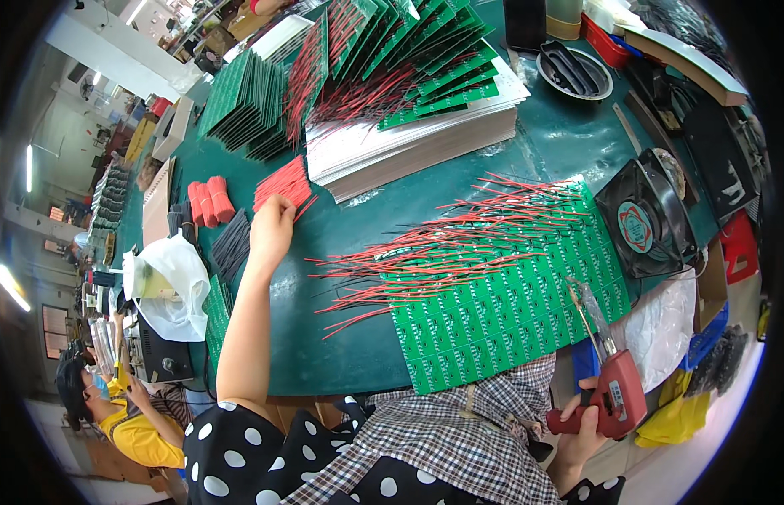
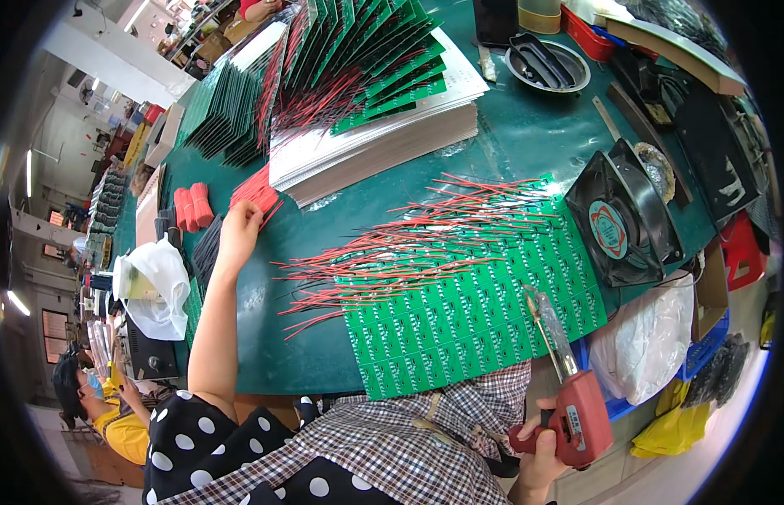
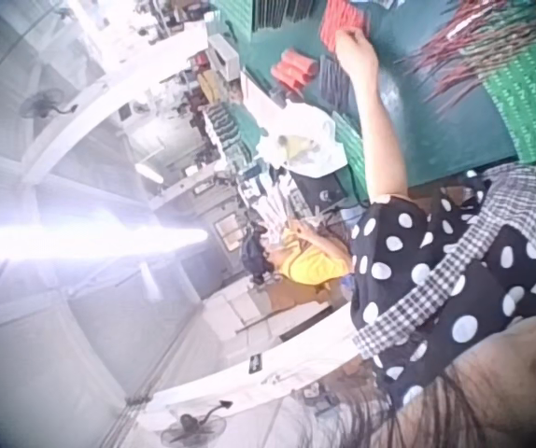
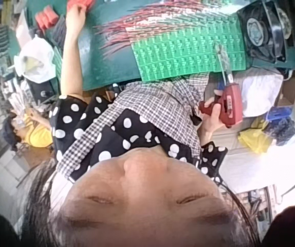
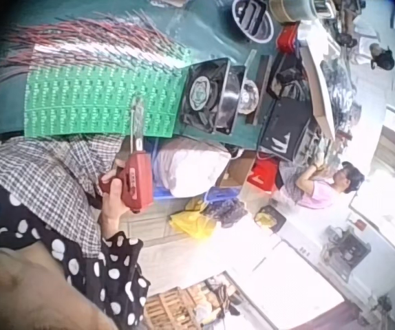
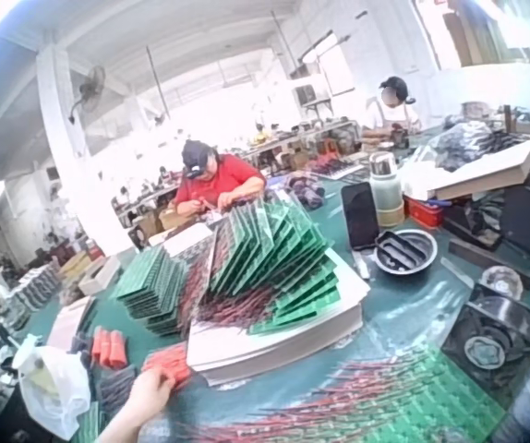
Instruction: The person solders wires onto LED circuit boards using a soldering tool at an assembly station.
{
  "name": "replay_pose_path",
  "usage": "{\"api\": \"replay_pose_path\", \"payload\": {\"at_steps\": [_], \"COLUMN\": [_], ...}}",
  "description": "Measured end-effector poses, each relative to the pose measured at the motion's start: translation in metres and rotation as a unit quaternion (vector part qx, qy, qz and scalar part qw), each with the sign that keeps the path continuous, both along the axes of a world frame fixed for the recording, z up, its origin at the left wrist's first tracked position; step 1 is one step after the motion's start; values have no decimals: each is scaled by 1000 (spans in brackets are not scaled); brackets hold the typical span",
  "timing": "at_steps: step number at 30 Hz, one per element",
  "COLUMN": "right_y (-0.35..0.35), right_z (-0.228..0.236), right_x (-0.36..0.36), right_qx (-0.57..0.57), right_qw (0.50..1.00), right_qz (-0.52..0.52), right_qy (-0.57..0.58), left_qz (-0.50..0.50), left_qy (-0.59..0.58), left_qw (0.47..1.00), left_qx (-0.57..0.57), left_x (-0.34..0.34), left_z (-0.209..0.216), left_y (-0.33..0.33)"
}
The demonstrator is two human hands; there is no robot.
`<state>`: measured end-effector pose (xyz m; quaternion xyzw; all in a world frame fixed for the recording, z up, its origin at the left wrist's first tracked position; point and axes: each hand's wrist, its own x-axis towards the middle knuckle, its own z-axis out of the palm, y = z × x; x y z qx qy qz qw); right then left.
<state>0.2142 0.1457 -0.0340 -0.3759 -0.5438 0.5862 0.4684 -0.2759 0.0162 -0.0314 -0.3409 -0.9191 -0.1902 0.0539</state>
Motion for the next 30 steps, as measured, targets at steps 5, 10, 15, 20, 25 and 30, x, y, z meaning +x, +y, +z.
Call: {"api": "replay_pose_path", "payload": {"at_steps": [5,10,15,20,25,30], "right_y": [0,3,12,37,48,49], "right_z": [1,9,9,12,23,22], "right_x": [-1,-2,-2,-8,-21,-22], "right_qx": [-1,2,-17,287,393,414], "right_qw": [1000,1000,992,915,884,888], "right_qz": [2,21,42,54,190,87], "right_qy": [6,-4,-119,-278,-167,-178], "left_qz": [16,-39,-199,-261,-277,-280], "left_qy": [-225,-483,-734,-818,-811,-826], "left_qw": [955,826,646,507,502,477], "left_qx": [194,287,63,-79,-116,-104], "left_x": [-8,53,168,219,230,234], "left_z": [8,56,70,70,68,60], "left_y": [-7,3,47,91,106,118]}}
